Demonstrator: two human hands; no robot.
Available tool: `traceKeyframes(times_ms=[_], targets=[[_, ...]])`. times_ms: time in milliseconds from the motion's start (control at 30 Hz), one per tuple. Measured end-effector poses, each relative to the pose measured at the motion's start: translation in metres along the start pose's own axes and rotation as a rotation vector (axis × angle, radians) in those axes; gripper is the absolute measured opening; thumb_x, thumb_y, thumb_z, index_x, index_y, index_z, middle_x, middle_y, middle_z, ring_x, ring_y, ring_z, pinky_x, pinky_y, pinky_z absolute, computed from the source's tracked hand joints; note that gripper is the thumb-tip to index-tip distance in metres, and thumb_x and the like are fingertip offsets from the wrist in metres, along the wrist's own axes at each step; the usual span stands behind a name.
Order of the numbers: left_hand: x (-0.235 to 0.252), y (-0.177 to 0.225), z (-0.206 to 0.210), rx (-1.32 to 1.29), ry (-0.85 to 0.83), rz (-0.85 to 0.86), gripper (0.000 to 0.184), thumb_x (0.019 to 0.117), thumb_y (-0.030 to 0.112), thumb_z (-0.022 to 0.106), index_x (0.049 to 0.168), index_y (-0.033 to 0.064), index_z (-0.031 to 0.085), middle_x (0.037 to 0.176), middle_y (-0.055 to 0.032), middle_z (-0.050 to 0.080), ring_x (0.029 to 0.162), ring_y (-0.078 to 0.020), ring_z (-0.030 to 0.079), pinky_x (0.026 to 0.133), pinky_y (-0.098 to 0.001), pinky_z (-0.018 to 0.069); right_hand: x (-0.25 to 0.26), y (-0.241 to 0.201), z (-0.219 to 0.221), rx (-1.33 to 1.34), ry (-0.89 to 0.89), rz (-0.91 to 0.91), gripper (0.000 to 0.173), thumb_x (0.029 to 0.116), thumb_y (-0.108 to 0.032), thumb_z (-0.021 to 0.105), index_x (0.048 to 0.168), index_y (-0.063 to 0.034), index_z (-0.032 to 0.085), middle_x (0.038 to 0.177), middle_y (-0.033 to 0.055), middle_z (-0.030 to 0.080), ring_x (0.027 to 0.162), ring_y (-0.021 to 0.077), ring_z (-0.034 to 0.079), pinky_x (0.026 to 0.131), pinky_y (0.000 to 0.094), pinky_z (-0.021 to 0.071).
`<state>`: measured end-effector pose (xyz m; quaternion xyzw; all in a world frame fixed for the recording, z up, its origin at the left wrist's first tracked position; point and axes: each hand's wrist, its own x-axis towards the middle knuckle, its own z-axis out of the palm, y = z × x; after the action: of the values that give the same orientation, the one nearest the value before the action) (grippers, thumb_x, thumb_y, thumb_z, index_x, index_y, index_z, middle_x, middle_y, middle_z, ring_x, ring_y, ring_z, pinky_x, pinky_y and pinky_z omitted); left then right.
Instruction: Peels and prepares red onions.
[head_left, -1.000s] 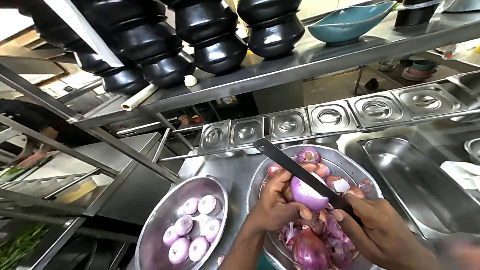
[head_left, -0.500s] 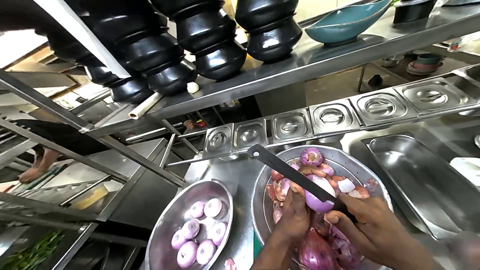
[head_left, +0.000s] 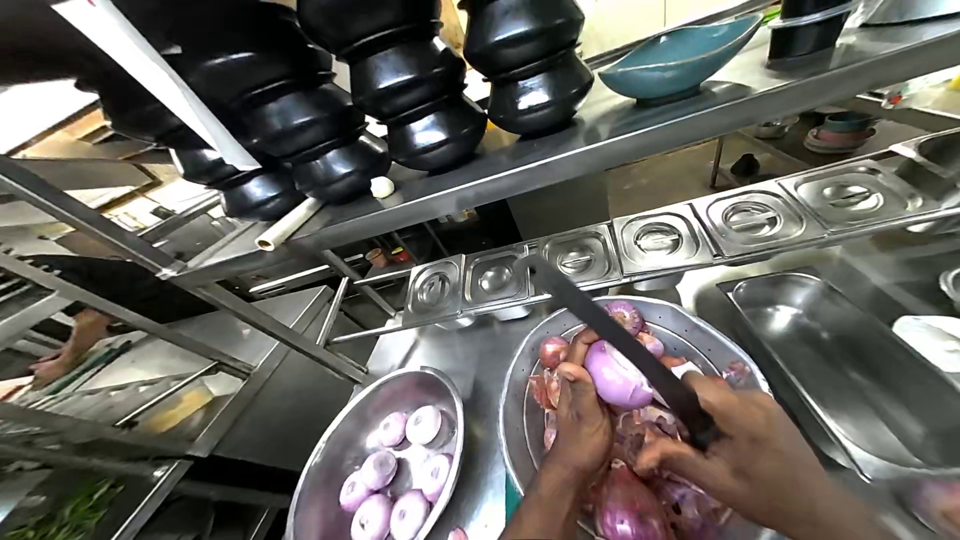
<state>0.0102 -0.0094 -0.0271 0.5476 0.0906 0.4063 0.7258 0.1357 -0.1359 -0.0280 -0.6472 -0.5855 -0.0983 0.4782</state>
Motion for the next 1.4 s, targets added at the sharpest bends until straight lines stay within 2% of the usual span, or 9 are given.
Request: traceKeyframes(times_ms=[133,300,767,1000,1067,1167,1267,1333,1400], targets=[[-0.003,0.005,0.003,0.192,-0.061,0.177,0.076,0.0908,0.08,0.036,0.133,0.0194,0.057,0.118,-0.0026,0.068,0.11,-0.0139,0.066,0.096,-0.0334,0.0548,0.01,-0.002,-0.006,0.019,-0.046,0.024,0.066,0.0835,-0.085,0.053,0.077,-0.0191,0.057,0.053,-0.0082,0.043,0.044,0.0051,0.044,0.039,0.029,0.0363],[-0.004,0.009,0.005,0.208,-0.116,0.248,0.08,0.0927,0.078,0.037,0.139,0.0151,0.054,0.12,-0.0053,0.067,0.111,-0.0154,0.065,0.098,-0.0328,0.0536,0.011,-0.011,-0.005,0.052,-0.058,0.019,0.065,0.0868,-0.083,0.052,0.074,-0.0195,0.054,0.053,-0.0074,0.043,0.045,0.0051,0.044,0.04,0.0284,0.0353],[-0.002,0.007,0.011,0.237,-0.106,0.34,0.07,0.0961,0.074,0.035,0.128,0.0184,0.061,0.115,-0.0002,0.068,0.109,-0.0103,0.064,0.095,-0.0274,0.0535,0.007,-0.014,0.003,0.058,-0.028,-0.018,0.057,0.099,-0.069,0.048,0.078,-0.0157,0.057,0.053,-0.0044,0.045,0.044,0.0078,0.047,0.039,0.0297,0.0363],[-0.005,0.0,0.017,0.144,0.002,0.248,0.072,0.0946,0.075,0.039,0.124,0.0136,0.062,0.111,-0.0049,0.068,0.105,-0.0145,0.066,0.095,-0.0317,0.054,0.005,-0.02,0.01,-0.251,0.101,-0.177,0.058,0.1062,-0.06,0.034,0.076,-0.0144,0.053,0.05,-0.0012,0.041,0.039,0.0136,0.043,0.036,0.0309,0.0308],[-0.003,-0.001,0.019,0.121,0.061,0.163,0.078,0.0894,0.08,0.042,0.12,0.0115,0.062,0.106,-0.0066,0.069,0.099,-0.0152,0.067,0.09,-0.0311,0.0561,0.004,-0.02,0.011,-0.322,0.126,-0.287,0.054,0.1065,-0.055,0.035,0.076,-0.014,0.053,0.053,0.0006,0.046,0.041,0.0164,0.046,0.036,0.0317,0.033],[0.009,-0.011,0.019,-0.042,0.188,0.006,0.082,0.0821,0.084,0.049,0.115,0.0115,0.064,0.097,-0.011,0.071,0.074,-0.0175,0.07,0.061,-0.0296,0.0593,-0.006,-0.02,0.016,-0.283,0.077,-0.399,0.052,0.1061,-0.056,0.038,0.08,-0.0142,0.055,0.056,0.0017,0.049,0.043,0.0184,0.047,0.039,0.0324,0.0363],[0.014,-0.007,0.015,-0.145,0.259,-0.158,0.075,0.0916,0.078,0.038,0.114,0.0097,0.058,0.095,-0.0129,0.07,0.068,-0.0198,0.069,0.056,-0.0305,0.059,-0.011,-0.011,0.009,-0.207,0.022,-0.213,0.062,0.1013,-0.069,0.038,0.077,-0.0147,0.055,0.051,0.0002,0.046,0.039,0.0166,0.047,0.035,0.0347,0.036],[0.012,0.002,0.013,-0.123,0.297,-0.241,0.075,0.0934,0.077,0.034,0.11,0.008,0.057,0.085,-0.0109,0.066,0.064,-0.0176,0.066,0.056,-0.0302,0.0576,-0.005,0.001,-0.002,-0.22,-0.018,-0.033,0.075,0.0892,-0.084,0.041,0.075,-0.0128,0.057,0.048,0.0015,0.045,0.038,0.019,0.048,0.034,0.0399,0.0375],[0.012,0.007,0.011,-0.04,0.27,-0.287,0.07,0.0982,0.072,0.029,0.108,0.0081,0.057,0.078,-0.0103,0.065,0.057,-0.0148,0.062,0.048,-0.0262,0.0535,0.001,0.012,-0.009,-0.241,-0.001,0.012,0.076,0.0834,-0.089,0.044,0.072,-0.0149,0.053,0.048,-0.0022,0.041,0.039,0.0145,0.044,0.035,0.036,0.0343]])
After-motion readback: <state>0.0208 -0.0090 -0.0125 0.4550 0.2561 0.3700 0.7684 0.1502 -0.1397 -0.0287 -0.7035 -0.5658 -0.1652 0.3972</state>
